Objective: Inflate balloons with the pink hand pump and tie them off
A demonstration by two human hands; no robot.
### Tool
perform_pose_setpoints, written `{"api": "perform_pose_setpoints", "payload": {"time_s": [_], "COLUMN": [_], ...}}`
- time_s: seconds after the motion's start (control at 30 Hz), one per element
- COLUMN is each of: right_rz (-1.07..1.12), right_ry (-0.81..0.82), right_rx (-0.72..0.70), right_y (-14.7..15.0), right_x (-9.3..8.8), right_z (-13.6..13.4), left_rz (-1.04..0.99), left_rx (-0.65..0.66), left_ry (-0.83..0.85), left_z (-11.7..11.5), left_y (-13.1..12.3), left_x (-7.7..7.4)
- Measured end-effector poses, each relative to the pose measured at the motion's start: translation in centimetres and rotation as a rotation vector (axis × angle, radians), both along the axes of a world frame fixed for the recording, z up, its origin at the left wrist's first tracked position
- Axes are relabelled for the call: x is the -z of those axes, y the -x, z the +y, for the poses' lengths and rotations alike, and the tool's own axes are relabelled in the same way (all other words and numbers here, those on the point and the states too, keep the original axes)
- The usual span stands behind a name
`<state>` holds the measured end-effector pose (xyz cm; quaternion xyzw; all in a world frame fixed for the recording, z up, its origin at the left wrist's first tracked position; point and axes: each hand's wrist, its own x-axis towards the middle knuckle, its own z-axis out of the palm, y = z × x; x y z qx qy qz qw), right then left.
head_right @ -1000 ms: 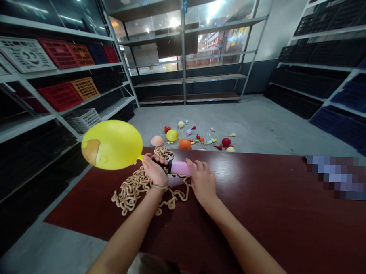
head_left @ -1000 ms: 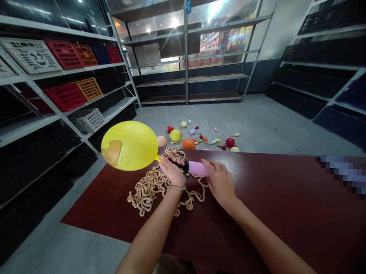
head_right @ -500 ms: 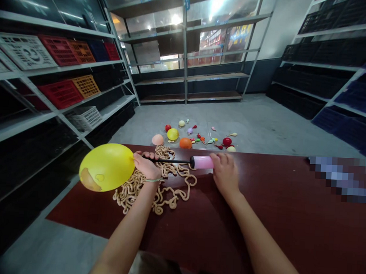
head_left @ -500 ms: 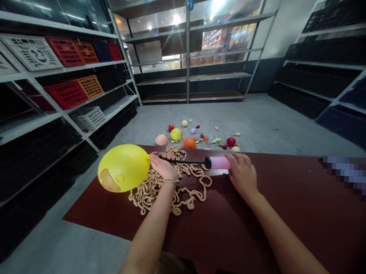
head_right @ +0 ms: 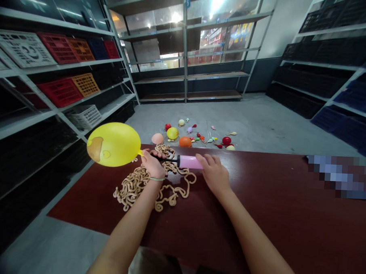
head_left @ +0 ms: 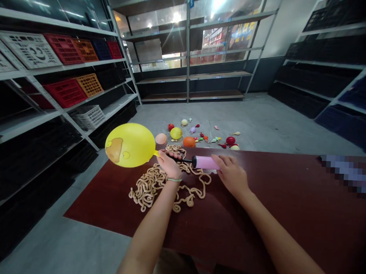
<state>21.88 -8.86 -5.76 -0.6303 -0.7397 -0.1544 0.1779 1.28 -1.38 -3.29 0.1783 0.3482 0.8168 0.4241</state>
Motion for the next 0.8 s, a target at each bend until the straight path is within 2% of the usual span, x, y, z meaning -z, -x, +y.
{"api": "perform_pose_setpoints", "payload": {"time_s": [0.1,0.2,0.27,0.37,0.47,0.57,0.7,0.8], "right_rz": [-0.030,-0.027,-0.015,-0.003,0.026,0.049,0.021,0.013], "right_ry": [-0.059,-0.106,-0.085,0.028,0.086,0.088,0.062,0.013], "right_rx": [0.076,0.125,0.149,0.134,0.067,-0.010,-0.058,-0.001], "right_y": [-2.6,-3.5,-2.7,0.1,3.0,4.4,3.0,0.3], "right_x": [0.2,0.5,0.5,0.3,-0.1,-0.3,0.0,0.4], "right_z": [0.6,0.9,0.8,0.3,-0.5,-0.9,-0.5,0.2], "left_rz": [-0.001,-0.026,-0.042,-0.038,0.000,0.028,0.043,0.040], "left_rx": [-0.046,-0.099,-0.126,-0.144,-0.084,-0.001,0.039,-0.011], "left_ry": [-0.012,0.008,0.022,0.014,-0.009,-0.002,-0.002,-0.031], "left_z": [0.3,0.2,0.2,-0.1,-0.6,-0.9,-0.6,-0.1], "left_y": [1.1,2.0,2.1,1.4,-0.1,-1.1,-0.7,0.5], "left_x": [-0.5,-1.0,-1.2,-0.9,-0.3,0.0,0.0,-0.2]}}
